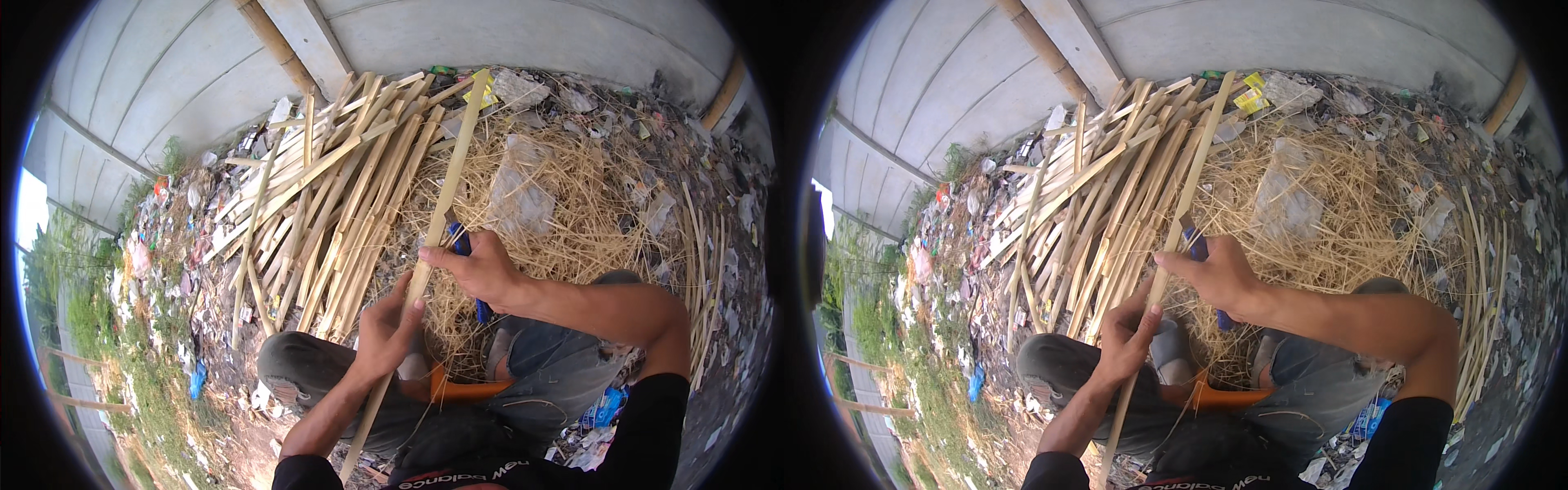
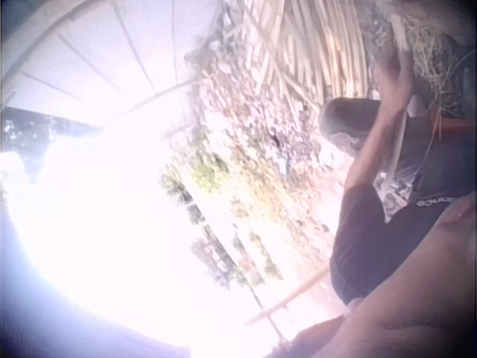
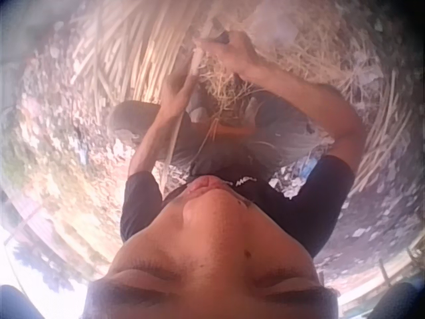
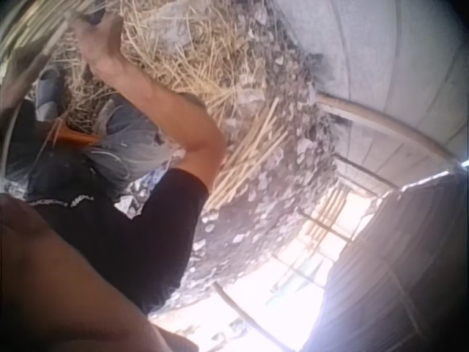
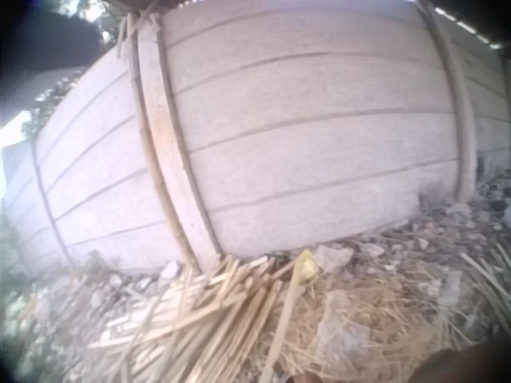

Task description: The person sits on the ground and uses a knife to split long bamboo poles into thin strips. They hold the bamboo with one hand and use the knife to shave and separate the material, creating a pile of processed strips.

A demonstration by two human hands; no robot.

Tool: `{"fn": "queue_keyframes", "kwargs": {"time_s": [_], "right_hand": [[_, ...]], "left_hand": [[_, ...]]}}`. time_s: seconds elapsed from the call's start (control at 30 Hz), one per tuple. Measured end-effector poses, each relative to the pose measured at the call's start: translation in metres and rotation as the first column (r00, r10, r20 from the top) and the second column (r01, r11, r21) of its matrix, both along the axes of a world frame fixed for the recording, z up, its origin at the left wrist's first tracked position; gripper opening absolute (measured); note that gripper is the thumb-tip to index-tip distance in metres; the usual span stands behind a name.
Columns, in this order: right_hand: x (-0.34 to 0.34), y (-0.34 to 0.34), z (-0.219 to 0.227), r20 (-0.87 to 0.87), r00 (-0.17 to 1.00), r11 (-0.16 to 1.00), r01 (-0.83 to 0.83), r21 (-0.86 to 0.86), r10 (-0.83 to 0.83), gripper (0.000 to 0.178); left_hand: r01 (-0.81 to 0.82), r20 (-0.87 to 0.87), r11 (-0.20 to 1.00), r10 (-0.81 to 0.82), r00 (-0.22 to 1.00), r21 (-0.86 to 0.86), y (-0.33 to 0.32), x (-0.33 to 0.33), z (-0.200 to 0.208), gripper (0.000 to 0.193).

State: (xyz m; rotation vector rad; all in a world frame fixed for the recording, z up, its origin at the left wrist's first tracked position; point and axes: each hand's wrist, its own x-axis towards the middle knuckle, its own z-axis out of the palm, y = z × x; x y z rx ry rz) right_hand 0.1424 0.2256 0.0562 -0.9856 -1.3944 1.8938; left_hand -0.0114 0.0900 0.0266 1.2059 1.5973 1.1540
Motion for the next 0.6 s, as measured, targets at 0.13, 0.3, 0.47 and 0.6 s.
{"fn": "queue_keyframes", "kwargs": {"time_s": [0.13, 0.3, 0.47, 0.6], "right_hand": [[0.007, -0.002, 0.0, 0.036, 0.998, 0.982, -0.047, -0.184, 0.055, 0.024], [0.01, -0.006, 0.008, -0.022, 0.998, 0.98, -0.063, -0.186, 0.06, 0.028], [0.028, -0.011, 0.006, -0.114, 0.987, 0.983, -0.131, -0.132, 0.116, 0.028], [0.07, 0.003, 0.017, -0.124, 0.988, 0.975, -0.113, -0.189, 0.091, 0.025]], "left_hand": [[-0.06, 0.17, 0.996, 0.07, 0.983, -0.068, 0.0, -0.003, 0.005, 0.042], [-0.13, 0.103, 0.987, 0.139, 0.985, -0.09, 0.003, -0.005, 0.017, 0.03], [-0.335, -0.016, 0.942, 0.335, 0.942, 0.001, 0.012, -0.029, 0.018, 0.035], [-0.625, 0.014, 0.765, 0.631, 0.776, 0.159, -0.006, -0.11, 0.012, 0.044]]}}
